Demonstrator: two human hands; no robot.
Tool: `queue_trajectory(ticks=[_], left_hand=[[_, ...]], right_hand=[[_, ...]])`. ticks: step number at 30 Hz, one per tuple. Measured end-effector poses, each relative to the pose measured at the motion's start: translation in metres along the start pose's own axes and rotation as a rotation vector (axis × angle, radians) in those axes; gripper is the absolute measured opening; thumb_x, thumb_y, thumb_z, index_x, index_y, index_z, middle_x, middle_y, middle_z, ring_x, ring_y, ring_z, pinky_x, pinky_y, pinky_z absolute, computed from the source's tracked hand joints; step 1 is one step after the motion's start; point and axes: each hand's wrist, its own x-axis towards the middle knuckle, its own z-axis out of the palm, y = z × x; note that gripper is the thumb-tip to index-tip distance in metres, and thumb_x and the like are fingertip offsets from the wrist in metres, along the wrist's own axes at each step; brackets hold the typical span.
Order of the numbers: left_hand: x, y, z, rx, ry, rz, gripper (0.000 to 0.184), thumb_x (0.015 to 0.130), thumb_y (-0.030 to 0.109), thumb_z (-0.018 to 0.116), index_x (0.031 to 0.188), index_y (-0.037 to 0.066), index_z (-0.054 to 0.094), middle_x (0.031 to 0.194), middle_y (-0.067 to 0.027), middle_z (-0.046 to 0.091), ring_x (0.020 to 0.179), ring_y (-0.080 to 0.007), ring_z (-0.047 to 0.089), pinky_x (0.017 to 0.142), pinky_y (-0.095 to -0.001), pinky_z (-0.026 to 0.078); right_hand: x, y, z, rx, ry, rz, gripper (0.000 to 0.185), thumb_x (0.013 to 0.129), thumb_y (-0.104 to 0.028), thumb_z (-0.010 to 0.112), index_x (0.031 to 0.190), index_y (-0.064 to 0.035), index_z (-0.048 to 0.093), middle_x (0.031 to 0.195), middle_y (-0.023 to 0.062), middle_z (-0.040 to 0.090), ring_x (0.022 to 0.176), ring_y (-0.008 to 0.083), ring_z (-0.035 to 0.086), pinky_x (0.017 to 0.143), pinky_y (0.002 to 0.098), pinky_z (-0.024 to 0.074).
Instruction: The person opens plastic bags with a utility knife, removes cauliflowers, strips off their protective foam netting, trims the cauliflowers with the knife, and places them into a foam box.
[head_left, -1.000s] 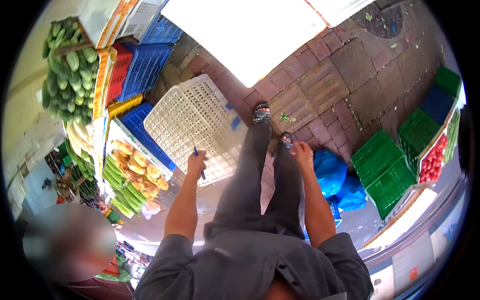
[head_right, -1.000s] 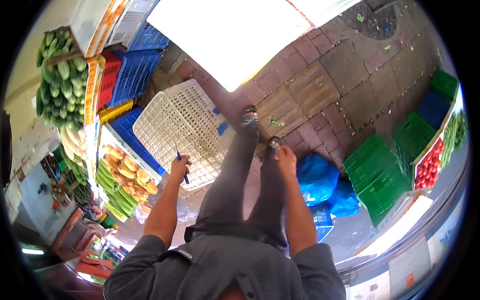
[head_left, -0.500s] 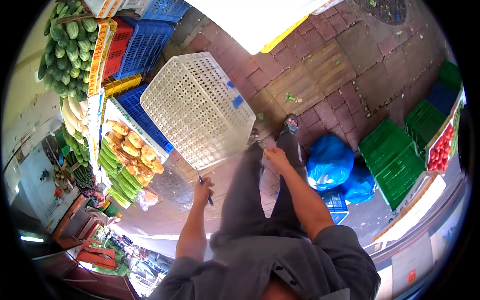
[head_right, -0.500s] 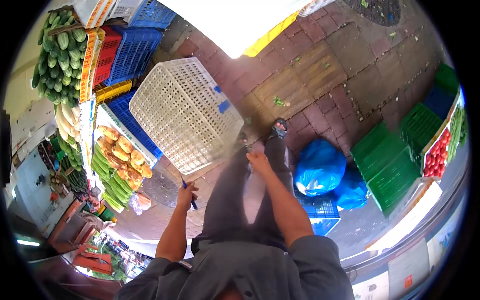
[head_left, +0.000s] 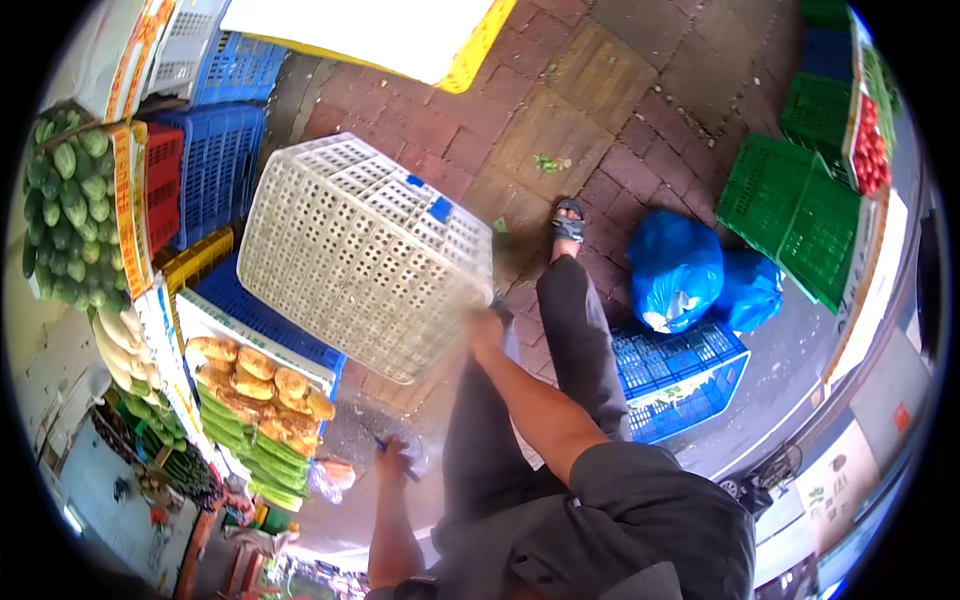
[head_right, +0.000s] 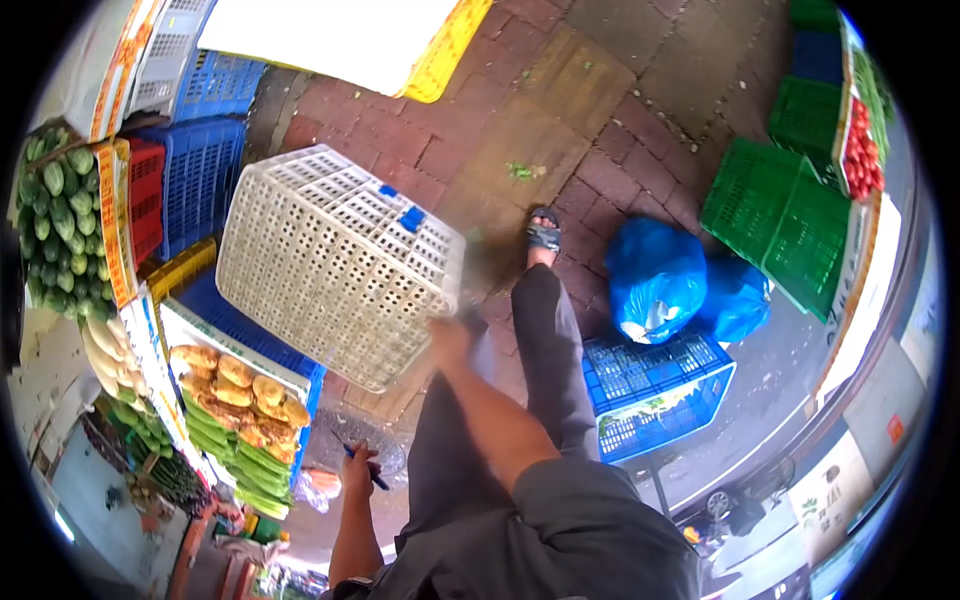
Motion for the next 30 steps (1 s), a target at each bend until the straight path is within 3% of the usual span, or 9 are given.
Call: queue_trajectory(ticks=[7,11,13,18,23,26,28,29,30], left_hand=[[0.001,0.030,-0.007,-0.027,0.030,0.167,0.037,0.097,0.026,0.063,0.124,0.002,0.053,0.084,-0.0133,0.068,0.047,-0.0176,0.055,0.044,-0.0299,0.045],[-0.014,0.042,0.004,-0.049,0.014,0.192,0.032,0.098,0.025,0.062,0.119,0.002,0.055,0.081,-0.0121,0.067,0.047,-0.0182,0.055,0.043,-0.0314,0.044],[-0.024,0.046,0.013,-0.033,0.027,0.188,0.035,0.098,0.025,0.060,0.123,0.001,0.055,0.086,-0.0132,0.068,0.051,-0.0170,0.056,0.046,-0.0317,0.045],[-0.029,0.041,0.034,-0.046,0.036,0.176,0.031,0.097,0.024,0.062,0.118,0.002,0.055,0.083,-0.0134,0.067,0.047,-0.0192,0.055,0.043,-0.0319,0.044],[-0.046,0.032,0.049,-0.041,0.019,0.163,0.032,0.097,0.026,0.062,0.118,0.003,0.056,0.084,-0.0138,0.068,0.046,-0.0182,0.054,0.043,-0.0311,0.044],[-0.046,0.020,0.052,-0.059,-0.003,0.153,0.031,0.097,0.027,0.061,0.119,0.006,0.055,0.084,-0.0132,0.068,0.045,-0.0181,0.053,0.042,-0.0313,0.044],[-0.052,0.029,0.063,-0.044,0.023,0.107,0.030,0.097,0.026,0.061,0.119,0.006,0.054,0.084,-0.0129,0.068,0.044,-0.0179,0.052,0.041,-0.0313,0.044],[-0.057,0.030,0.066,-0.025,0.033,0.074,0.030,0.098,0.026,0.061,0.119,0.006,0.054,0.084,-0.0127,0.068,0.044,-0.0178,0.051,0.041,-0.0313,0.044],[-0.063,0.036,0.068,0.008,0.033,0.110,0.029,0.098,0.026,0.061,0.118,0.006,0.054,0.084,-0.0126,0.068,0.044,-0.0178,0.051,0.041,-0.0312,0.044]], right_hand=[[0.063,-0.031,-0.051,-0.080,0.275,-0.158,0.045,0.089,-0.042,0.069,0.085,0.0016,0.063,0.078,0.0255,0.066,0.077,0.0427,0.068,0.070,0.0515,0.0510],[0.118,-0.074,-0.126,-0.169,0.373,-0.226,0.046,0.088,-0.042,0.069,0.083,0.0036,0.065,0.079,0.0270,0.068,0.078,0.0442,0.068,0.073,0.0506,0.0524],[0.120,-0.118,-0.183,-0.140,0.336,-0.271,0.047,0.091,-0.045,0.063,0.093,0.0017,0.069,0.088,0.0269,0.071,0.085,0.0457,0.070,0.076,0.0514,0.0550],[0.190,-0.167,-0.299,-0.250,0.454,-0.277,0.046,0.088,-0.046,0.064,0.096,-0.0016,0.068,0.091,0.0250,0.071,0.090,0.0435,0.069,0.083,0.0511,0.0527],[0.263,-0.204,-0.427,-0.349,0.497,-0.465,0.040,0.089,-0.044,0.066,0.094,-0.0052,0.072,0.093,0.0225,0.072,0.091,0.0422,0.069,0.082,0.0486,0.0531],[0.294,-0.253,-0.492,-0.400,0.533,-0.383,0.044,0.088,-0.045,0.067,0.099,-0.0030,0.072,0.098,0.0223,0.072,0.096,0.0400,0.068,0.085,0.0472,0.0533],[0.327,-0.285,-0.525,-0.456,0.648,-0.459,0.043,0.088,-0.044,0.065,0.098,-0.0032,0.072,0.104,0.0214,0.071,0.102,0.0418,0.066,0.088,0.0497,0.0514],[0.347,-0.297,-0.544,-0.389,0.614,-0.518,0.045,0.088,-0.044,0.069,0.108,-0.0045,0.069,0.104,0.0220,0.070,0.097,0.0399,0.067,0.084,0.0493,0.0513],[0.334,-0.316,-0.558,-0.503,0.669,-0.747,0.044,0.089,-0.044,0.069,0.106,-0.0032,0.068,0.101,0.0217,0.070,0.095,0.0407,0.066,0.083,0.0487,0.0509]])
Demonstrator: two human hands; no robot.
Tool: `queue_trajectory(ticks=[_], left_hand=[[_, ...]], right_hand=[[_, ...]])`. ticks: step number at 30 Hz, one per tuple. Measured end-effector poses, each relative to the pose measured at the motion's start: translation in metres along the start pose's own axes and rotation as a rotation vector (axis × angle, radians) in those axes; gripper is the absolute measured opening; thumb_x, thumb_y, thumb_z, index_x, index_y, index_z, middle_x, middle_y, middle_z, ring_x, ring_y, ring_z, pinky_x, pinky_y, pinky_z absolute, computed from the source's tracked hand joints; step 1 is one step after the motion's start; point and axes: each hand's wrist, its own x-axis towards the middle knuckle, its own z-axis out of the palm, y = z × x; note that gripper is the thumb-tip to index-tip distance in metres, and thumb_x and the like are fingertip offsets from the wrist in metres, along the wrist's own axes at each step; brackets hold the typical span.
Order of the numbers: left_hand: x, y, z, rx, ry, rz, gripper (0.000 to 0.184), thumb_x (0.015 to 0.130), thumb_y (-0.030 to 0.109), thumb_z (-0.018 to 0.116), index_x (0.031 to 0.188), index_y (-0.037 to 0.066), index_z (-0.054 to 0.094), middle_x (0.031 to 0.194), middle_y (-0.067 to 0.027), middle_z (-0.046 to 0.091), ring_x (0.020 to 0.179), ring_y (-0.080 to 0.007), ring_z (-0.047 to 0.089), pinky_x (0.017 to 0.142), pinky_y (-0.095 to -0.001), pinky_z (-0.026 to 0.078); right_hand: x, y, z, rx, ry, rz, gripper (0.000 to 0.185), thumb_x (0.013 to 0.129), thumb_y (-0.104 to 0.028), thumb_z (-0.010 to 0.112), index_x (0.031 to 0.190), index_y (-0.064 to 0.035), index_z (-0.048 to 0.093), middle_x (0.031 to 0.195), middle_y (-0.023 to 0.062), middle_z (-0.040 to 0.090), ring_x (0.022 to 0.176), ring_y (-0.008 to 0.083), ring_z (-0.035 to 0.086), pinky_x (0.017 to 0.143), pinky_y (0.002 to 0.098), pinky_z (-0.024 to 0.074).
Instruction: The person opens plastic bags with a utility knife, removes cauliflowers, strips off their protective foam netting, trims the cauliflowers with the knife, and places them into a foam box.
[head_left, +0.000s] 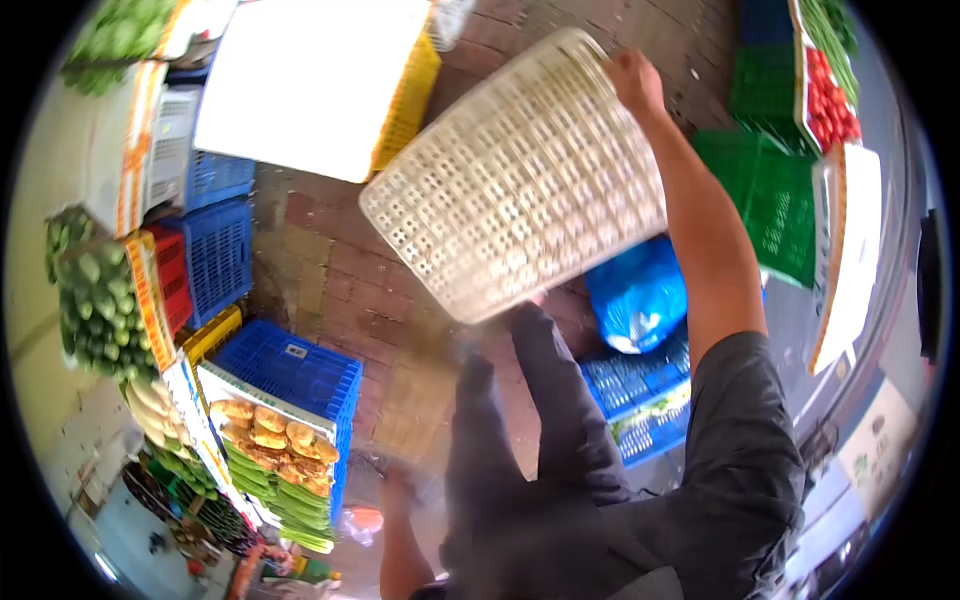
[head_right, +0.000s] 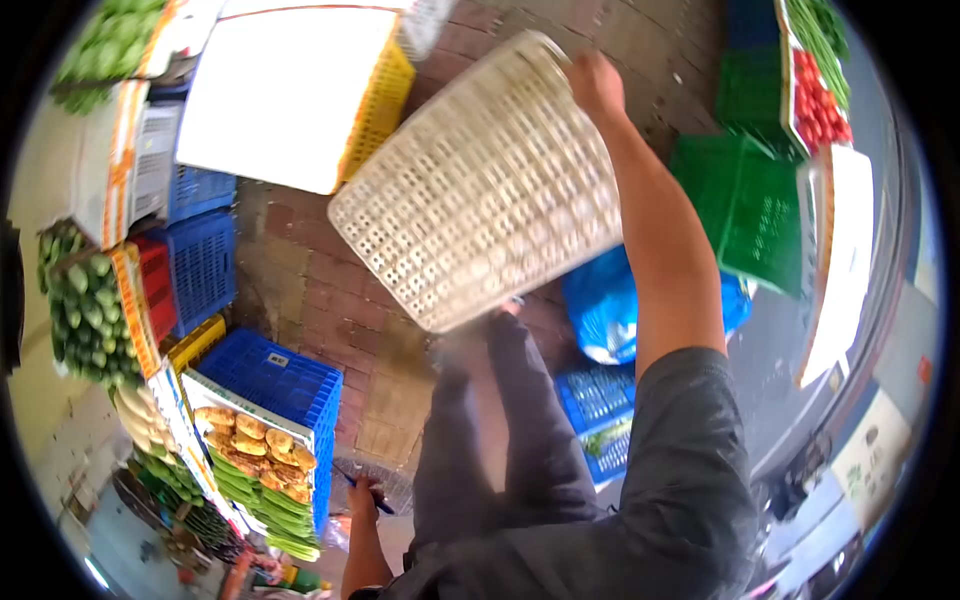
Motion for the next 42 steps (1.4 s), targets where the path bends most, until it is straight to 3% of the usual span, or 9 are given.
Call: queue_trajectory(ticks=[3,8,13,17,19,21,26,34,42], left_hand=[[-0.043,0.062,0.041,0.115,-0.036,0.002,0.028,0.098,0.027,0.059,0.116,0.006,0.055,0.084,-0.0129,0.068,0.045,-0.0179,0.051,0.043,-0.0306,0.045],[-0.015,0.108,0.083,0.252,-0.089,0.152,0.037,0.100,0.029,0.058,0.126,0.003,0.054,0.088,-0.0125,0.068,0.047,-0.0164,0.053,0.044,-0.0298,0.044],[-0.019,0.164,0.146,0.411,-0.141,0.233,0.038,0.098,0.029,0.061,0.124,0.002,0.055,0.087,-0.0113,0.068,0.047,-0.0151,0.054,0.045,-0.0273,0.043],[-0.031,0.198,0.169,0.539,-0.163,0.283,0.032,0.097,0.028,0.062,0.119,0.005,0.058,0.086,-0.0097,0.068,0.048,-0.0141,0.054,0.045,-0.0266,0.043],[-0.029,0.213,0.181,0.593,-0.145,0.294,0.030,0.097,0.027,0.062,0.118,0.005,0.058,0.086,-0.0095,0.067,0.049,-0.0141,0.055,0.045,-0.0265,0.044],[-0.017,0.225,0.188,0.622,-0.167,0.312,0.029,0.097,0.025,0.063,0.118,0.006,0.058,0.084,-0.0087,0.068,0.049,-0.0142,0.056,0.045,-0.0267,0.044],[-0.002,0.249,0.228,0.789,-0.166,0.363,0.029,0.099,0.027,0.062,0.118,0.005,0.059,0.082,-0.0081,0.066,0.049,-0.0144,0.055,0.045,-0.0266,0.043],[0.011,0.263,0.259,0.853,-0.177,0.353,0.032,0.098,0.030,0.063,0.117,0.004,0.058,0.083,-0.0084,0.065,0.048,-0.0124,0.052,0.044,-0.0244,0.043],[0.009,0.271,0.268,0.870,-0.183,0.325,0.031,0.099,0.028,0.062,0.119,0.005,0.058,0.084,-0.0084,0.065,0.050,-0.0122,0.053,0.044,-0.0249,0.043]], right_hand=[[-0.003,-0.041,-0.090,0.379,0.159,-0.251,0.021,0.093,-0.021,0.063,0.087,-0.0024,0.054,0.076,0.0178,0.046,0.068,0.0316,0.049,0.066,0.0407,0.0443],[-0.140,0.077,-0.141,0.360,0.050,0.015,0.024,0.092,-0.023,0.069,0.100,-0.0013,0.065,0.084,0.0176,0.068,0.074,0.0319,0.066,0.069,0.0418,0.0531],[-0.441,0.282,-0.074,-0.380,-0.387,0.091,0.014,0.076,-0.015,0.071,0.089,-0.0109,0.072,0.084,0.0166,0.069,0.085,0.0356,0.069,0.073,0.0451,0.0537],[-0.627,0.272,-0.061,-0.387,-1.004,0.554,0.027,0.065,-0.018,0.082,0.085,-0.0094,0.068,0.089,0.0131,0.071,0.084,0.0327,0.070,0.069,0.0451,0.0536],[-0.706,0.271,-0.032,-0.257,-0.849,0.408,0.026,0.076,-0.022,0.078,0.097,-0.0087,0.069,0.093,0.0111,0.072,0.080,0.0302,0.072,0.057,0.0449,0.0507],[-0.686,0.230,-0.017,0.659,-0.261,1.680,0.033,0.091,-0.027,0.063,0.117,-0.0074,0.068,0.095,0.0059,0.068,0.081,0.0235,0.072,0.046,0.0353,0.0414],[-0.668,0.233,0.022,0.854,0.048,1.821,0.043,0.094,-0.026,0.060,0.130,-0.0025,0.059,0.112,0.0107,0.065,0.086,0.0268,0.072,0.054,0.0343,0.0457],[-0.686,0.239,0.108,1.114,0.803,1.960,0.019,0.093,-0.019,0.070,0.098,-0.0072,0.056,0.070,0.0053,0.051,0.054,0.0164,0.055,0.041,0.0264,0.0392],[-0.643,0.228,0.074,1.307,0.648,1.920,0.024,0.096,-0.028,0.069,0.104,-0.0092,0.058,0.077,0.0029,0.053,0.057,0.0160,0.053,0.052,0.0303,0.0446]])
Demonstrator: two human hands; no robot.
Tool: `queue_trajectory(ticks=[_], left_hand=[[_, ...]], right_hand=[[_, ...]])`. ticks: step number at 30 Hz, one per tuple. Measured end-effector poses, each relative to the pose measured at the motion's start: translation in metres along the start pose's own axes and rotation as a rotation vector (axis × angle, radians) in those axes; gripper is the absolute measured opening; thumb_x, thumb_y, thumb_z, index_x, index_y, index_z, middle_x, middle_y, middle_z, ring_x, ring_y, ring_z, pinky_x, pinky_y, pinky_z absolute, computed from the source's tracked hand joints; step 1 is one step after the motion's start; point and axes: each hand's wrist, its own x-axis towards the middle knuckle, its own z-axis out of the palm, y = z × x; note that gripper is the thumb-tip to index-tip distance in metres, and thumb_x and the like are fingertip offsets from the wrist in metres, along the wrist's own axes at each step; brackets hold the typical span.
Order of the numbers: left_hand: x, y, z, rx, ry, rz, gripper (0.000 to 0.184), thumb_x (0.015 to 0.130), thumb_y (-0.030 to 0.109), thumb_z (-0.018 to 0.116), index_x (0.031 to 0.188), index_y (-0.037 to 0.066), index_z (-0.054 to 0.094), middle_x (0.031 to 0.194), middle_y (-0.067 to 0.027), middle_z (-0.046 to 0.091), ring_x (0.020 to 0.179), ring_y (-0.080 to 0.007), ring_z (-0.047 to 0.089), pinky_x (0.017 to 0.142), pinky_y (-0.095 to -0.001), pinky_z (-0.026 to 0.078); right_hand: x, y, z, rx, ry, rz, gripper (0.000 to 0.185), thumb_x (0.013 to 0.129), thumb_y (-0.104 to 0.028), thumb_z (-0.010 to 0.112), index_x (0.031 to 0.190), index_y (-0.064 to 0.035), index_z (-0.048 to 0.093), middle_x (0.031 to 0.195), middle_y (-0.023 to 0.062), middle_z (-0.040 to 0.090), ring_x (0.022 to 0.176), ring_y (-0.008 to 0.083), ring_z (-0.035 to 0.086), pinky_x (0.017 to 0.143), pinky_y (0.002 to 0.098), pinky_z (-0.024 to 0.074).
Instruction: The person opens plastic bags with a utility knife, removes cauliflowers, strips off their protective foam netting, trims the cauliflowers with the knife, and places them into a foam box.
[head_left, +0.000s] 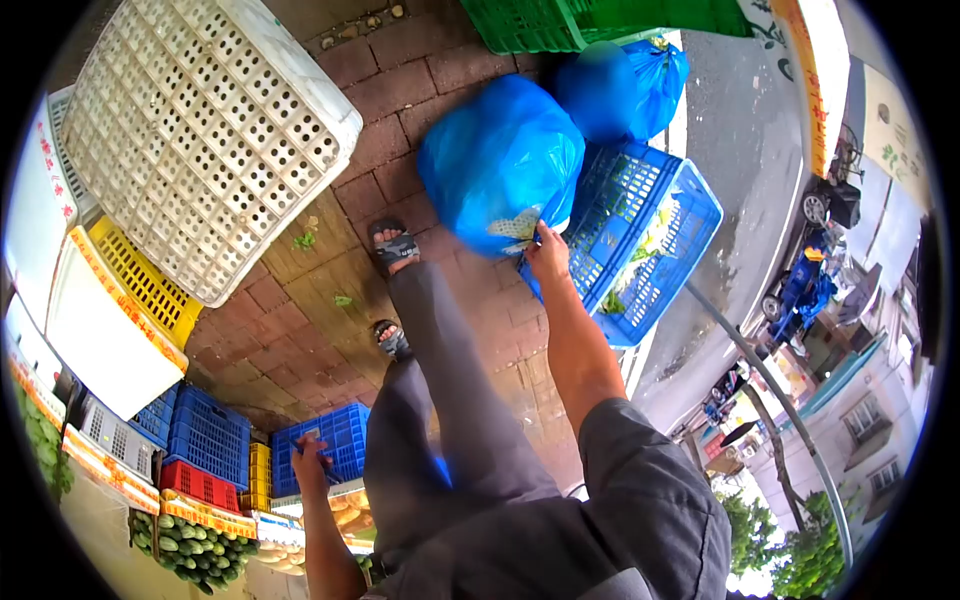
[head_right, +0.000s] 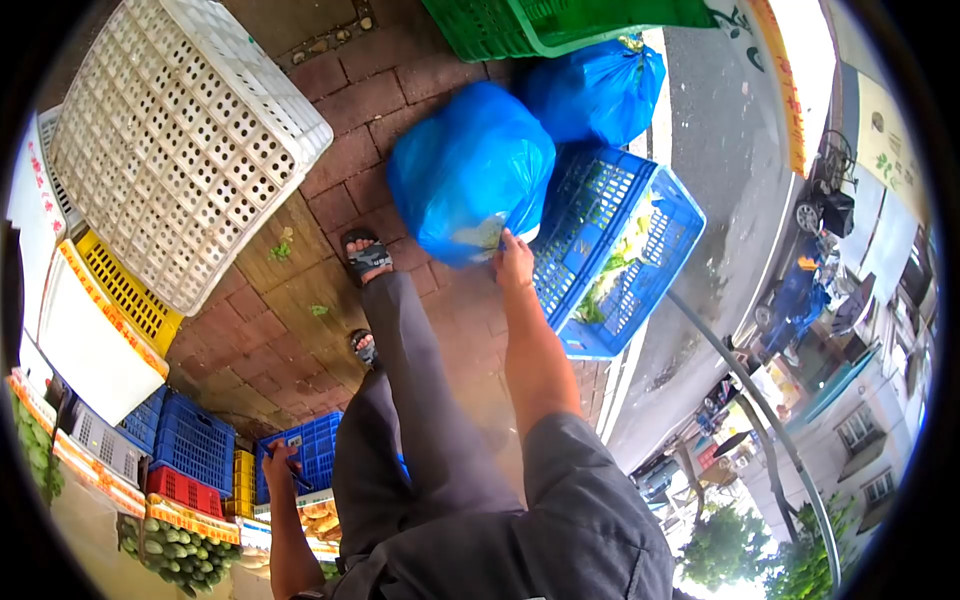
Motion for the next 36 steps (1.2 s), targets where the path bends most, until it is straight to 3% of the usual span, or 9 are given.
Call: queue_trajectory(ticks=[4,5,6,9,12,17,21,29,36], left_hand=[[-0.006,0.022,0.004,-0.013,-0.043,0.045,0.030,0.098,0.026,0.063,0.118,0.004,0.058,0.086,-0.0095,0.066,0.051,-0.0128,0.053,0.045,-0.0249,0.044],[-0.006,0.026,0.003,-0.021,-0.058,0.057,0.029,0.098,0.025,0.062,0.118,0.004,0.059,0.085,-0.0095,0.066,0.051,-0.0128,0.053,0.045,-0.0250,0.044],[-0.009,0.032,0.002,-0.036,-0.067,0.070,0.029,0.098,0.025,0.062,0.117,0.004,0.059,0.085,-0.0094,0.066,0.051,-0.0127,0.053,0.045,-0.0250,0.043],[-0.033,0.066,-0.004,-0.095,-0.043,0.166,0.030,0.098,0.023,0.061,0.117,0.000,0.060,0.078,-0.0066,0.063,0.052,-0.0115,0.053,0.045,-0.0256,0.042],[-0.030,0.073,-0.031,-0.126,-0.086,0.255,0.032,0.098,0.022,0.061,0.119,-0.001,0.061,0.074,-0.0034,0.061,0.053,-0.0103,0.052,0.046,-0.0260,0.042],[-0.050,0.106,-0.068,-0.206,0.004,0.335,0.034,0.097,0.021,0.061,0.123,-0.001,0.057,0.085,-0.0097,0.066,0.052,-0.0132,0.054,0.049,-0.0275,0.045],[-0.041,0.087,-0.109,-0.257,0.010,0.323,0.032,0.097,0.022,0.061,0.121,0.001,0.058,0.084,-0.0090,0.067,0.052,-0.0131,0.055,0.048,-0.0275,0.044],[-0.026,0.067,-0.162,-0.427,-0.017,0.247,0.023,0.099,0.023,0.061,0.110,0.003,0.061,0.073,-0.0034,0.059,0.052,-0.0121,0.053,0.044,-0.0279,0.042],[0.003,0.144,-0.215,-0.461,-0.091,0.274,0.026,0.098,0.026,0.064,0.110,0.003,0.063,0.079,-0.0072,0.066,0.055,-0.0118,0.057,0.044,-0.0271,0.045]], right_hand=[[-0.035,-0.024,0.027,-0.033,0.005,-0.074,0.021,0.097,-0.028,0.067,0.099,-0.0078,0.059,0.083,0.0050,0.059,0.060,0.0189,0.058,0.051,0.0311,0.0473],[-0.024,-0.017,0.016,-0.263,-0.007,-0.204,0.023,0.097,-0.028,0.066,0.096,-0.0061,0.058,0.082,0.0066,0.059,0.060,0.0189,0.058,0.049,0.0322,0.0478],[-0.031,-0.027,0.009,-0.135,0.000,-0.097,0.023,0.097,-0.027,0.065,0.093,-0.0051,0.058,0.078,0.0078,0.057,0.058,0.0183,0.056,0.046,0.0332,0.0468],[-0.061,-0.045,0.005,-0.107,0.029,-0.160,0.019,0.095,-0.023,0.066,0.091,-0.0055,0.058,0.071,0.0069,0.052,0.052,0.0190,0.051,0.044,0.0334,0.0465],[-0.086,-0.061,0.025,0.108,-0.046,-0.207,0.019,0.096,-0.017,0.066,0.086,-0.0085,0.052,0.067,0.0040,0.045,0.049,0.0146,0.038,0.042,0.0310,0.0350],[-0.133,-0.104,0.033,0.103,-0.132,-0.266,0.019,0.096,-0.018,0.066,0.086,-0.0060,0.055,0.066,0.0039,0.047,0.047,0.0162,0.044,0.044,0.0354,0.0451],[-0.211,-0.137,0.015,-0.141,-0.070,-0.329,0.023,0.097,-0.021,0.064,0.083,-0.0068,0.054,0.064,0.0025,0.047,0.046,0.0137,0.043,0.045,0.0354,0.0464],[-0.422,-0.156,0.047,-0.509,-0.092,-0.656,0.029,0.096,-0.024,0.063,0.074,-0.0095,0.050,0.059,-0.0012,0.043,0.049,0.0091,0.042,0.043,0.0262,0.0333],[-0.592,-0.163,0.128,-0.805,-0.071,-0.860,0.023,0.093,-0.017,0.064,0.076,-0.0009,0.059,0.059,0.0029,0.054,0.051,0.0100,0.048,0.048,0.0276,0.0365]])
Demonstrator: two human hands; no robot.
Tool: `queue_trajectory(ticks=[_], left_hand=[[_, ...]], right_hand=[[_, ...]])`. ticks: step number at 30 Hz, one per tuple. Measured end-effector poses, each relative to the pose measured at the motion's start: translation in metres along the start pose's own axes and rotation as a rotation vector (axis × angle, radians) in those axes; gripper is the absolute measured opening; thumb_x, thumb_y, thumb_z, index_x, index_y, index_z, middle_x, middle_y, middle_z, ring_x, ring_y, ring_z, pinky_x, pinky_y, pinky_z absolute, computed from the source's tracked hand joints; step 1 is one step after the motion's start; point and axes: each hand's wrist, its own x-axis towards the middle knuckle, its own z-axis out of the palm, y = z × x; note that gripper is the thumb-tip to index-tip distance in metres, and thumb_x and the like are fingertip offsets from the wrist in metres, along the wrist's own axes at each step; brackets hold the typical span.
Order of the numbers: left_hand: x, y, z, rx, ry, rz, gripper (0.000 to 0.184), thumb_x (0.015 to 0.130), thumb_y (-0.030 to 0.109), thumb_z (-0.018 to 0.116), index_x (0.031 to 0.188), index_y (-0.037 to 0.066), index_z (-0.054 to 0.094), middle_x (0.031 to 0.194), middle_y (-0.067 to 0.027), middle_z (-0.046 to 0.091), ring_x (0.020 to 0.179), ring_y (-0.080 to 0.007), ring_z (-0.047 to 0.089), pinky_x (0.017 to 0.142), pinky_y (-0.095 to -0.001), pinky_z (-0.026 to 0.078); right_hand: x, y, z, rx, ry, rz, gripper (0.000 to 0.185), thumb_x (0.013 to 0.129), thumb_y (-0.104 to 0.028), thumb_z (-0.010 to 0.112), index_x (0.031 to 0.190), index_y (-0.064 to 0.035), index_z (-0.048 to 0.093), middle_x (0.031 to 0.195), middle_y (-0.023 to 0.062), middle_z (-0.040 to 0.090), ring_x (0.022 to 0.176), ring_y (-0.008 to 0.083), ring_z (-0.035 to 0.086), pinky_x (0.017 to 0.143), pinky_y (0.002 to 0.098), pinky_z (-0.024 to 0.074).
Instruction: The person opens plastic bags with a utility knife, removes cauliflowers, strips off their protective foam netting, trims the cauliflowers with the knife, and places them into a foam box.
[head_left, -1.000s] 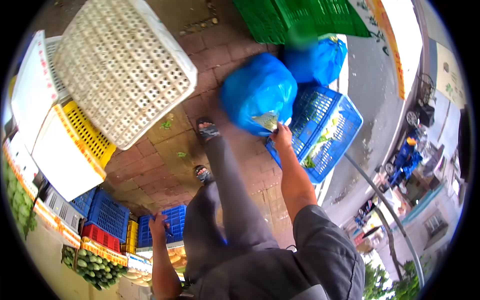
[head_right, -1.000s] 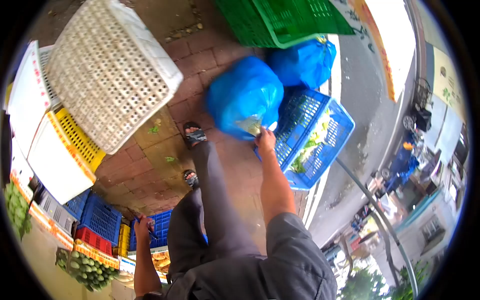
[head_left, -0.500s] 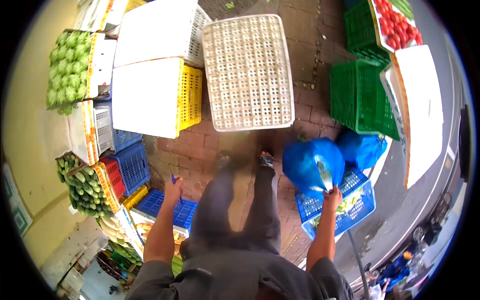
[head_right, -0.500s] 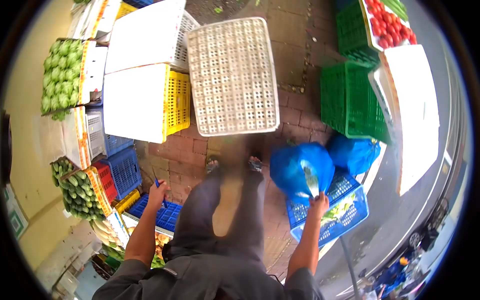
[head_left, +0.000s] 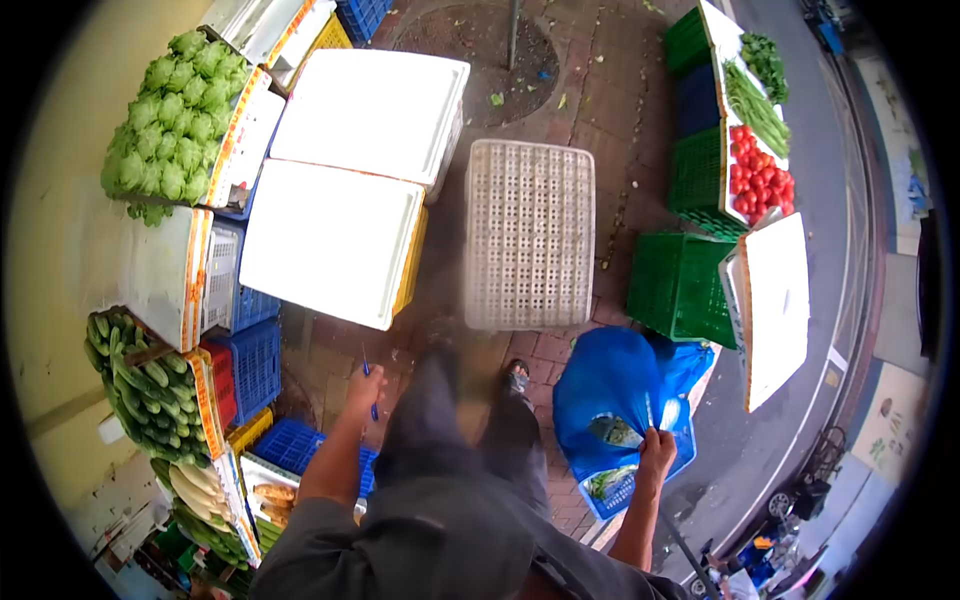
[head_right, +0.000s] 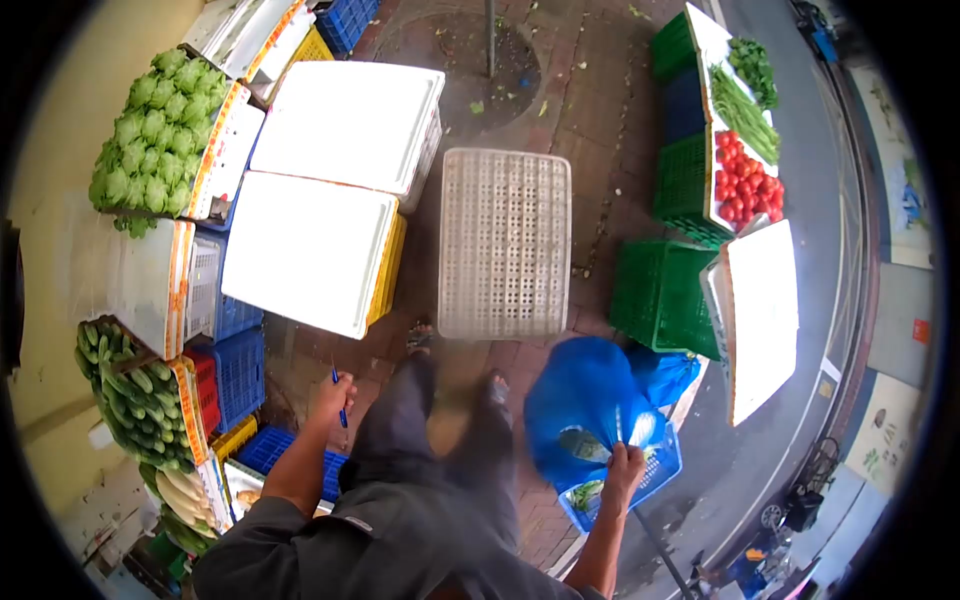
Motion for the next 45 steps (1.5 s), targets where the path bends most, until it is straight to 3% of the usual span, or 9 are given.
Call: queue_trajectory(ticks=[6,9,15,22,30,33,38,41,45], left_hand=[[0.014,0.102,0.001,-0.014,-0.029,0.165,0.027,0.099,0.028,0.064,0.111,0.004,0.063,0.081,-0.0078,0.067,0.048,-0.0120,0.054,0.043,-0.0263,0.044],[0.010,0.127,0.011,-0.033,-0.040,0.194,0.029,0.099,0.030,0.063,0.112,0.004,0.064,0.082,-0.0068,0.068,0.048,-0.0108,0.055,0.043,-0.0250,0.044],[-0.027,0.180,0.040,-0.170,-0.040,0.264,0.027,0.100,0.027,0.063,0.114,0.003,0.062,0.083,-0.0072,0.067,0.051,-0.0097,0.055,0.047,-0.0246,0.043],[-0.041,0.291,0.135,-0.020,-0.206,0.457,0.024,0.098,0.025,0.067,0.105,0.002,0.068,0.079,-0.0043,0.067,0.056,-0.0094,0.056,0.052,-0.0250,0.047],[0.082,0.404,0.293,0.309,-0.467,0.873,0.023,0.098,0.024,0.064,0.106,0.003,0.067,0.080,-0.0016,0.065,0.061,-0.0103,0.059,0.056,-0.0272,0.050],[0.077,0.444,0.334,0.340,-0.736,0.778,0.031,0.095,0.030,0.063,0.107,0.002,0.069,0.096,-0.0244,0.070,0.096,-0.0423,0.068,0.082,-0.0447,0.053],[0.087,0.433,0.381,0.689,-0.806,0.674,0.033,0.092,0.029,0.064,0.110,0.003,0.070,0.099,-0.0250,0.070,0.097,-0.0420,0.068,0.084,-0.0455,0.053],[0.089,0.427,0.389,0.776,-0.772,0.715,0.033,0.092,0.031,0.063,0.107,0.003,0.070,0.097,-0.0251,0.070,0.095,-0.0426,0.067,0.083,-0.0469,0.053],[0.085,0.425,0.391,0.861,-0.730,0.788,0.035,0.092,0.034,0.063,0.100,0.002,0.072,0.093,-0.0249,0.070,0.093,-0.0432,0.067,0.082,-0.0484,0.052]], right_hand=[[-0.016,-0.107,0.043,-0.225,-0.128,-0.221,0.023,0.090,-0.018,0.068,0.076,-0.0013,0.061,0.060,0.0045,0.057,0.056,0.0121,0.053,0.052,0.0309,0.0418],[0.010,-0.104,0.081,-0.221,-0.209,-0.350,0.024,0.089,-0.019,0.070,0.077,0.0001,0.062,0.062,0.0068,0.059,0.058,0.0139,0.056,0.054,0.0326,0.0442],[0.041,-0.200,0.186,-0.381,-0.384,-0.687,0.028,0.087,-0.029,0.070,0.085,-0.0018,0.066,0.076,0.0220,0.067,0.073,0.0391,0.067,0.064,0.0463,0.0496],[0.123,-0.275,0.300,-0.570,-0.491,-0.861,0.027,0.090,-0.034,0.066,0.088,-0.0062,0.065,0.083,0.0220,0.069,0.081,0.0435,0.067,0.072,0.0529,0.0511],[0.205,-0.271,0.346,-0.487,-0.497,-0.650,0.023,0.087,-0.031,0.067,0.087,-0.0077,0.068,0.091,0.0191,0.070,0.088,0.0408,0.066,0.075,0.0510,0.0506],[0.211,-0.265,0.343,-0.462,-0.476,-0.841,0.020,0.087,-0.026,0.066,0.087,-0.0064,0.068,0.101,0.0177,0.069,0.096,0.0396,0.065,0.077,0.0489,0.0510],[0.209,-0.271,0.327,-0.161,-0.305,-0.805,0.018,0.085,-0.014,0.068,0.100,-0.0030,0.070,0.104,0.0179,0.066,0.091,0.0374,0.064,0.080,0.0431,0.0521],[0.215,-0.260,0.302,-0.197,-0.221,-0.489,0.024,0.087,-0.011,0.067,0.109,-0.0010,0.070,0.106,0.0181,0.069,0.089,0.0288,0.070,0.077,0.0361,0.0539],[0.215,-0.239,0.296,-0.165,-0.197,-0.368,0.020,0.089,-0.016,0.065,0.100,-0.0005,0.073,0.091,0.0171,0.072,0.077,0.0251,0.070,0.071,0.0350,0.0536]])
